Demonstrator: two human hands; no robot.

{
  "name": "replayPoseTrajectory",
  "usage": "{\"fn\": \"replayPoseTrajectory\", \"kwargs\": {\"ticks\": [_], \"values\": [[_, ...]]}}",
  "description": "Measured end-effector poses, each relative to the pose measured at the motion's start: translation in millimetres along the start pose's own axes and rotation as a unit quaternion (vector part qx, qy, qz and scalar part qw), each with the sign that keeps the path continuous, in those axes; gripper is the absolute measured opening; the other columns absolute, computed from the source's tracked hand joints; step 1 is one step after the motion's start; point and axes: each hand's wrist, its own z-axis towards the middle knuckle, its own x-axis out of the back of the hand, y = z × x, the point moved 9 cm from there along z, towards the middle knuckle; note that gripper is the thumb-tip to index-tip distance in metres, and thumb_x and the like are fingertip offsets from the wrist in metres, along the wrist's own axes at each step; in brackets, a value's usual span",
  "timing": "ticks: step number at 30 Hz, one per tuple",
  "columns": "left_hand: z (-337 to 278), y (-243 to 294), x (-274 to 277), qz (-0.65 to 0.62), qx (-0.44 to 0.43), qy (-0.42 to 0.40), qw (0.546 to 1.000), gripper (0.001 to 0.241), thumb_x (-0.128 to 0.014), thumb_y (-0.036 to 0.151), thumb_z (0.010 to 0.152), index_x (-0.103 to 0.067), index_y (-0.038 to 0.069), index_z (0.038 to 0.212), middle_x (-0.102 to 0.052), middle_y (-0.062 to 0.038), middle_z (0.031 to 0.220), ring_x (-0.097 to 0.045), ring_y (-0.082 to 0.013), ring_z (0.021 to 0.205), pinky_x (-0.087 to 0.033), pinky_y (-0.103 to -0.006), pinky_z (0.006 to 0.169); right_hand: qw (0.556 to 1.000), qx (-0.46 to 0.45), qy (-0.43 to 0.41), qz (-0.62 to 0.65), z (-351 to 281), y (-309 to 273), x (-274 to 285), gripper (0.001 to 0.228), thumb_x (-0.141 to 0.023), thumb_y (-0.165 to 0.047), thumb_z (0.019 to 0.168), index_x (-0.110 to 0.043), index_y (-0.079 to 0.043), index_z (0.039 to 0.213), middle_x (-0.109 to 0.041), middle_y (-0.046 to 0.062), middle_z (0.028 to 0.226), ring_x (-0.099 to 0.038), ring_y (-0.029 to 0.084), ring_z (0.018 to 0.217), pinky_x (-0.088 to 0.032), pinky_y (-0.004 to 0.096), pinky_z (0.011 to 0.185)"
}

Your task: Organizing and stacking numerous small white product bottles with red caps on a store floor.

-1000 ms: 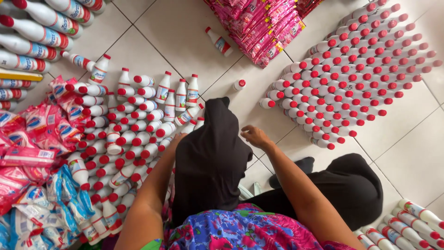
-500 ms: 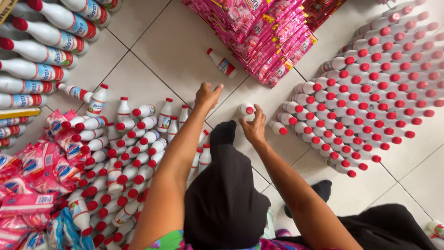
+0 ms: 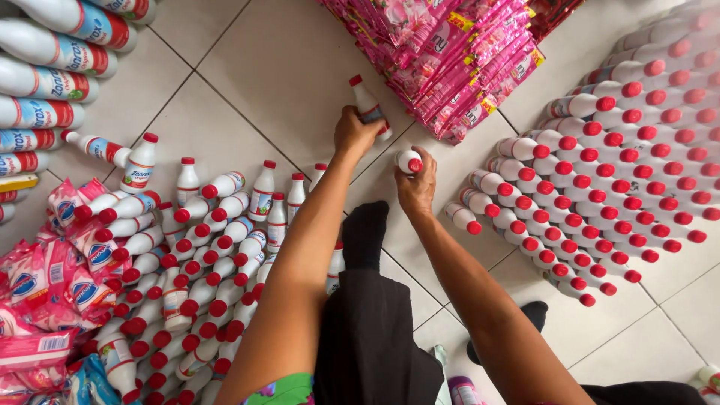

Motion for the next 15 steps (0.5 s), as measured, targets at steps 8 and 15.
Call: {"fn": "replayPoseTrajectory", "kwargs": {"ticks": [8, 15], "values": [[-91.5, 17.3, 5.0, 0.005, -0.248, 0.007, 0.969, 0.052, -0.080, 0.009, 0.077, -0.053, 0.012, 0.122, -0.069, -0.012, 0.114, -0.069, -0.0373, 0.102, -0.056, -0.0461, 0.083, 0.999, -0.008, 0.003, 0.033, -4.9, 6.1, -3.9, 0.058, -0.074, -0.001, 0.079, -0.056, -0.010, 0.134, -0.058, 0.018, 0.125, -0.063, 0.036, 0.113, -0.056, 0.042, 0.093], [-149.9, 35.4, -0.9, 0.030, -0.298, -0.066, 0.952, 0.051, -0.077, 0.002, 0.079, -0.054, 0.014, 0.122, -0.068, -0.014, 0.117, -0.068, -0.0379, 0.104, -0.056, -0.0456, 0.085, 1.000, 0.005, 0.020, 0.012, -61.0, 15.7, 21.8, 0.055, -0.072, 0.001, 0.082, -0.057, -0.009, 0.134, -0.061, 0.019, 0.125, -0.060, 0.042, 0.117, -0.051, 0.045, 0.100]]}}
